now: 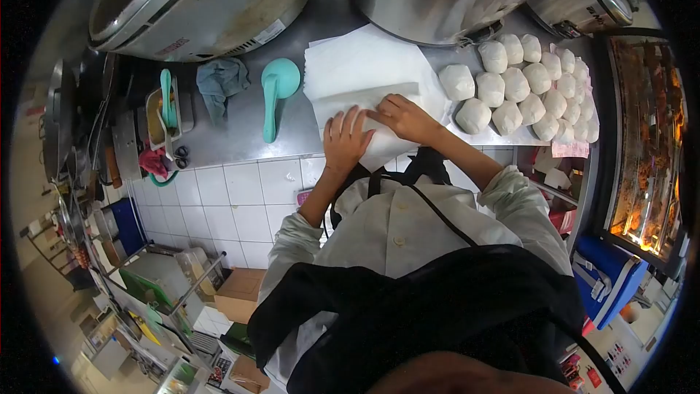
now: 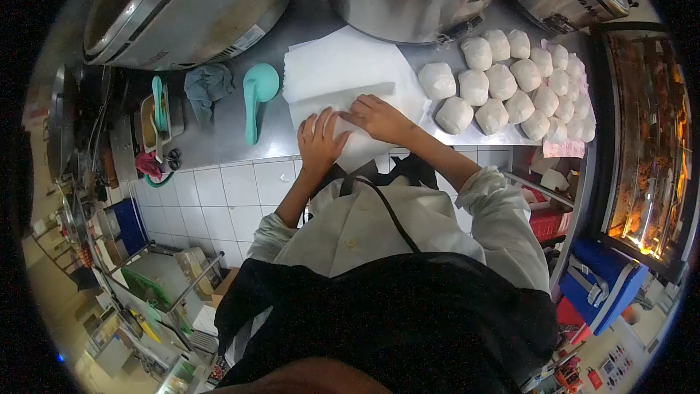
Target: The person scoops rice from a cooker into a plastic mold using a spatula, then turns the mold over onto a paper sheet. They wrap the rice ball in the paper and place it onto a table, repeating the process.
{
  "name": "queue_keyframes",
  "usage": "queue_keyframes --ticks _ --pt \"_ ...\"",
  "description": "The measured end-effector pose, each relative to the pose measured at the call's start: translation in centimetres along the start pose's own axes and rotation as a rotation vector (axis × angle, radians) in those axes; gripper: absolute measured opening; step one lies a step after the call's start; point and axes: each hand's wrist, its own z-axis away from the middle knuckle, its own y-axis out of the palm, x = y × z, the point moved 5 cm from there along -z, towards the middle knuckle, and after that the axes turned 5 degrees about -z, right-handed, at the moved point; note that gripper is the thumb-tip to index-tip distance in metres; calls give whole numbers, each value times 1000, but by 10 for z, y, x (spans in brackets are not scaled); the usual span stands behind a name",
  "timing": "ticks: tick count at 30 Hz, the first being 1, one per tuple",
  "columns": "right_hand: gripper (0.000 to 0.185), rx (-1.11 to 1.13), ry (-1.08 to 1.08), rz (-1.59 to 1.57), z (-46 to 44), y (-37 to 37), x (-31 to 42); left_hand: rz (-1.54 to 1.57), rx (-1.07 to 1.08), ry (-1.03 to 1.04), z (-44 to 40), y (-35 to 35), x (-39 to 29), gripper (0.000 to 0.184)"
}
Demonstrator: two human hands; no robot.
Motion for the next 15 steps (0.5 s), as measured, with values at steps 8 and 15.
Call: queue_keyframes --ticks 8,15 --pt "39 -209 197 -30 55 21 -23 -14 128 61 24 20 41 31" --pt "27 -38 521 -407 30 34 -75 166 526 -179 -14 29 65 17"
